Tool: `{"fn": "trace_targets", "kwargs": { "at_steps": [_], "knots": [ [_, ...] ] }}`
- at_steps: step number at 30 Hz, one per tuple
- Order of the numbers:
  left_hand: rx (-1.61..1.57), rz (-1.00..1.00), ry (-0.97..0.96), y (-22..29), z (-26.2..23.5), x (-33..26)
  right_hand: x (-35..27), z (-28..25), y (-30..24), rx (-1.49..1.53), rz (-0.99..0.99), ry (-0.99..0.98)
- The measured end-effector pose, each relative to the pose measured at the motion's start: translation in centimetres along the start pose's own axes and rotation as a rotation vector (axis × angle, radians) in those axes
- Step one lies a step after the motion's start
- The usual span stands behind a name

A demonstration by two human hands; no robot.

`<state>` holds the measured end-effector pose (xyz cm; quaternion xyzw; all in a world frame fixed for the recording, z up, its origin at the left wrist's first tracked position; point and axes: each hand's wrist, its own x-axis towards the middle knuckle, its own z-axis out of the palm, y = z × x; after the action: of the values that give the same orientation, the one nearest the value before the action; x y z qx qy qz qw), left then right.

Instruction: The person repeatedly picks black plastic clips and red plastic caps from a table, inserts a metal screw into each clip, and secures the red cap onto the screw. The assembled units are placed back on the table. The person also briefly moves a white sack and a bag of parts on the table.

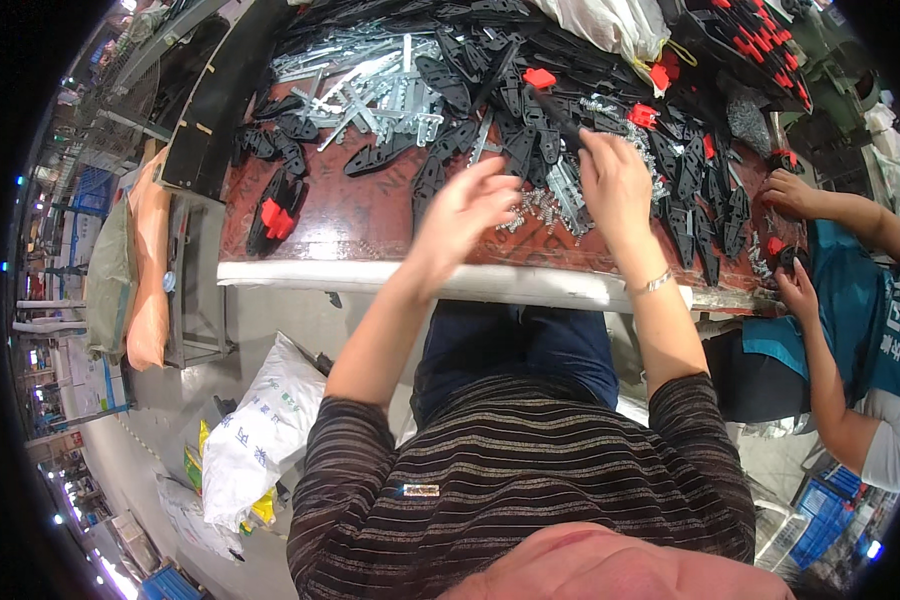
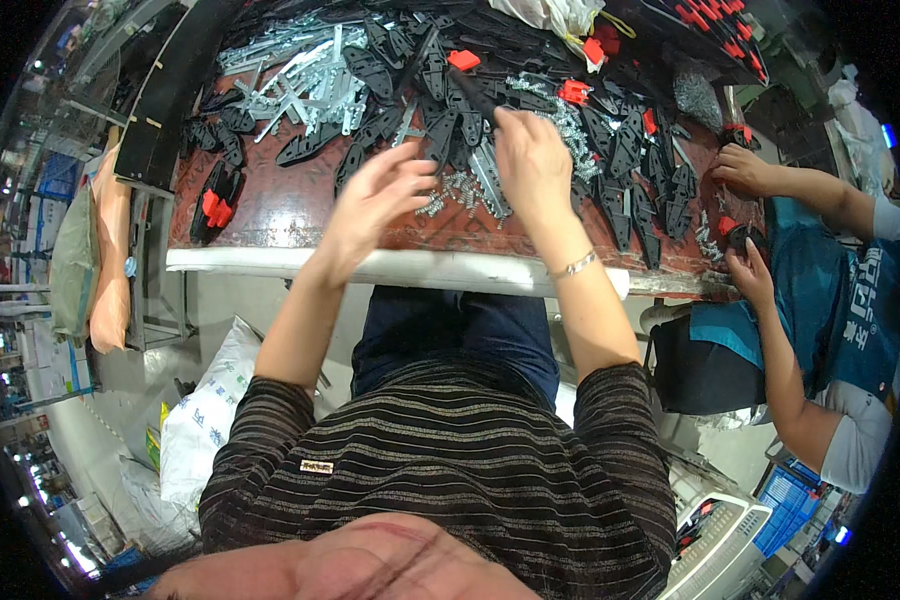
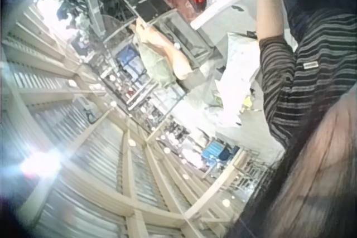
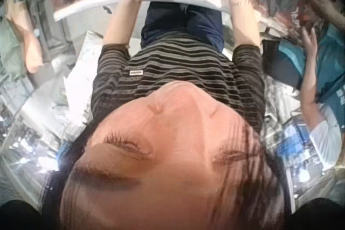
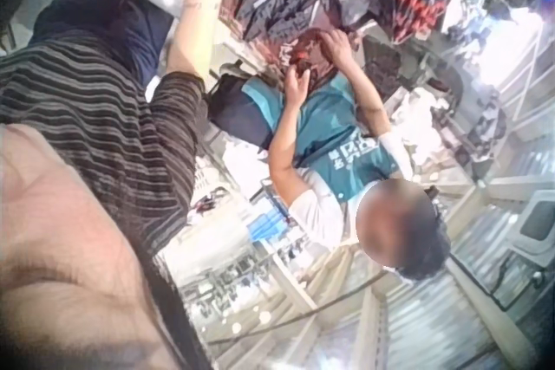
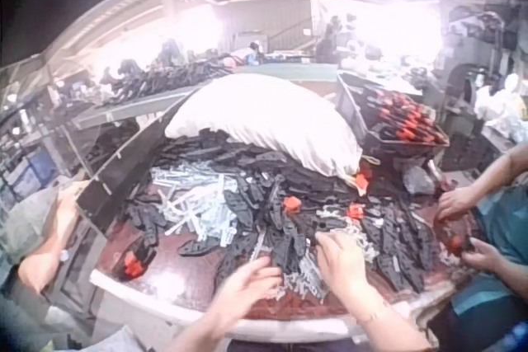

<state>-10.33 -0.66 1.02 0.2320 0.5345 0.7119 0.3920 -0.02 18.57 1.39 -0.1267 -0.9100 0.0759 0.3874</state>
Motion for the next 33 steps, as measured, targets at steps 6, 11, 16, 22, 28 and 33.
{"fn": "trace_targets", "kwargs": {
  "at_steps": [6,11,16,22,28,33],
  "knots": [
    [-0.364,-0.011,0.019,-1.2,5.1,3.6,-2.2,-2.7,-3.8,0.188,-0.201,0.05],
    [-0.361,0.018,0.011,-1.7,4.9,2.9,-3.4,-3.2,-3.6,0.41,-0.051,0.022],
    [0.024,0.118,-0.01,-1.4,4.1,2.1,-2.1,-3.8,-3.7,1.089,0.569,0.089],
    [0.064,0.117,-0.128,-0.8,4.4,1.1,-1.5,-3.7,-2.8,1.163,0.436,-0.084],
    [0.283,0.075,-0.21,0.0,3.8,0.7,-1.5,-4.3,-3.0,1.071,0.446,-0.155],
    [0.292,0.189,-0.169,-0.1,3.6,0.5,-1.0,-5.2,-2.8,1.074,0.448,-0.205]
  ]
}}
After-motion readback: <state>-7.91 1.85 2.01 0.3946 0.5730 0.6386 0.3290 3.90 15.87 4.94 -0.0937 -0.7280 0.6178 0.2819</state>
